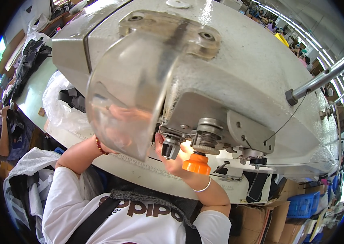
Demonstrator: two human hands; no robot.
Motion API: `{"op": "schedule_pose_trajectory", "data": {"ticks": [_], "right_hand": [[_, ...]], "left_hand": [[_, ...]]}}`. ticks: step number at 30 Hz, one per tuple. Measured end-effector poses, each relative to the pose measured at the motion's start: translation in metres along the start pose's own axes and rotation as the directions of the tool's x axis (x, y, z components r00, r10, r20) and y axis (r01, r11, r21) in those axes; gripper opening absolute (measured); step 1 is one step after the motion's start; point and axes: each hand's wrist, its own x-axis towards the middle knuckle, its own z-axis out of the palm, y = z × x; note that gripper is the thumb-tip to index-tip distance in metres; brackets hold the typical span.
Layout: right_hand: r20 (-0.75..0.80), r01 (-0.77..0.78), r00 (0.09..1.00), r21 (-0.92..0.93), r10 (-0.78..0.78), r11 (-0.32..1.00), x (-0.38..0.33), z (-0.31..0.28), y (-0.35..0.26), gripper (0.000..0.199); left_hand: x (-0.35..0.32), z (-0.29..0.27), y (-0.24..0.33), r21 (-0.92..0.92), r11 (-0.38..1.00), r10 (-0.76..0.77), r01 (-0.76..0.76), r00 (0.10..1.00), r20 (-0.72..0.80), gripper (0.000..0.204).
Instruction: Sewing and assembling pieces of a shoe upper using an industrial sewing machine.
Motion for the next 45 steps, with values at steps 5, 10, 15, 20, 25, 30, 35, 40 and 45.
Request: {"op": "schedule_pose_trajectory", "data": {"ticks": [5, 10, 15, 20, 25, 30, 35, 40, 45], "right_hand": [[0.049, -0.149, 0.989, 0.218, 0.141, 0.964, -0.008, 0.008, 0.003, 0.034], [0.098, -0.179, 0.980, 0.092, 0.170, 0.979, -0.012, 0.006, 0.003, 0.035], [0.002, -0.124, 0.992, 0.281, 0.129, 0.952, -0.006, 0.008, 0.012, 0.031], [-0.015, -0.150, 0.986, 0.344, 0.165, 0.927, -0.014, 0.021, 0.012, 0.028], [0.012, -0.187, 0.981, 0.329, 0.193, 0.926, -0.068, 0.053, 0.030, 0.031], [-0.006, -0.045, 0.999, 0.262, 0.048, 0.964, -0.065, 0.052, 0.037, 0.036], [0.007, -0.103, 0.994, 0.312, 0.106, 0.945, -0.057, 0.046, 0.032, 0.038], [0.124, -0.028, 0.992, 0.164, 0.008, 0.986, -0.067, 0.043, 0.045, 0.038], [0.022, -0.060, 0.998, 0.329, 0.056, 0.942, -0.031, 0.026, 0.028, 0.037]], "left_hand": [[-0.004, 0.008, -0.001, 0.051, 0.998, -0.044, 0.044, 0.999, -0.008, 0.023], [-0.010, 0.018, 0.000, 0.054, 0.991, -0.122, 0.125, 0.991, -0.053, 0.028], [-0.019, 0.024, -0.005, -0.060, 0.986, -0.149, 0.154, 0.985, 0.083, 0.034], [-0.022, 0.021, -0.001, -0.052, 0.982, -0.185, 0.181, 0.980, -0.076, 0.037], [-0.021, 0.021, -0.001, -0.155, 0.974, -0.181, 0.166, 0.980, -0.087, 0.029], [-0.020, 0.018, 0.003, -0.255, 0.925, -0.309, 0.281, 0.948, -0.076, 0.018], [-0.023, 0.018, 0.009, -0.349, 0.783, -0.546, 0.514, 0.838, 0.008, 0.015], [-0.008, 0.007, 0.006, -0.213, 0.938, -0.285, 0.274, 0.958, -0.021, 0.018], [-0.018, 0.017, 0.002, -0.152, 0.969, -0.200, 0.192, 0.979, -0.038, 0.022]]}}
